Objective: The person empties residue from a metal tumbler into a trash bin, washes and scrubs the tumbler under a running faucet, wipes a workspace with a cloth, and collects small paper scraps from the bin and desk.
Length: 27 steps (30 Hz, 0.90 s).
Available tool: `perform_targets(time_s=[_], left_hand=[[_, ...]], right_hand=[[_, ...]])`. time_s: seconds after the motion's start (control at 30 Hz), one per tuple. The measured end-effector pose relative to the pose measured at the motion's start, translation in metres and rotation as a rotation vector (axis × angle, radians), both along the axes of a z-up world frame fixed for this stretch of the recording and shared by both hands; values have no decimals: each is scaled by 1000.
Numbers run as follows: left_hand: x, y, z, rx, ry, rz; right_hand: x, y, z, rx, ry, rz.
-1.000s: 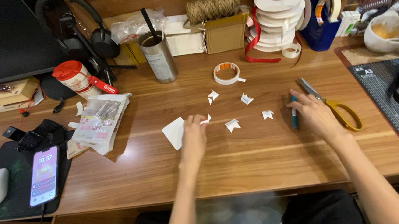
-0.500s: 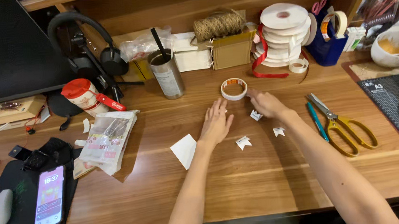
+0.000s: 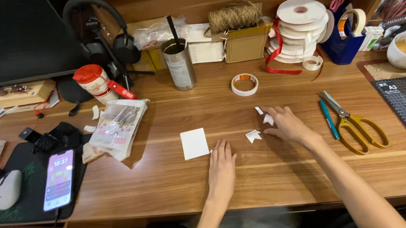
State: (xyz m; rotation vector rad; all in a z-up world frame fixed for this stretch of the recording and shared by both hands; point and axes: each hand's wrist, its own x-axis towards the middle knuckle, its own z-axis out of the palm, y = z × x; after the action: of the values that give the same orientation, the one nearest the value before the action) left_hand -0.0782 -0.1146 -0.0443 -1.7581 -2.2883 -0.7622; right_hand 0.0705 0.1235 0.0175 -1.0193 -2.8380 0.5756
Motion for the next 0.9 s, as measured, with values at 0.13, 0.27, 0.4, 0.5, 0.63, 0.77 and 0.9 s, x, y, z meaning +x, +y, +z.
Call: perform_targets(time_s=[0.13, 0.27, 0.4, 0.5, 0.63, 0.77, 0.9], left_hand=[[17, -37, 20, 96, -81, -29], [23, -56, 34, 117, -78, 41], [32, -83, 71, 325, -544, 35], [59, -116, 61, 863, -810, 123], [65, -138, -18, 587, -2079, -87], [44, -146, -25, 78, -2975, -262], [29, -146, -22, 21, -3213, -552]], right_hand=[[-35, 52, -75, 102, 165, 51], [-69, 64, -90, 321, 277, 111], [-90, 37, -65, 210, 374, 310], [-103, -6, -46, 112, 246, 428], [-91, -86, -24, 87, 241, 530], [-67, -163, 12, -143, 343, 529], [-56, -189, 28, -356, 387, 294]])
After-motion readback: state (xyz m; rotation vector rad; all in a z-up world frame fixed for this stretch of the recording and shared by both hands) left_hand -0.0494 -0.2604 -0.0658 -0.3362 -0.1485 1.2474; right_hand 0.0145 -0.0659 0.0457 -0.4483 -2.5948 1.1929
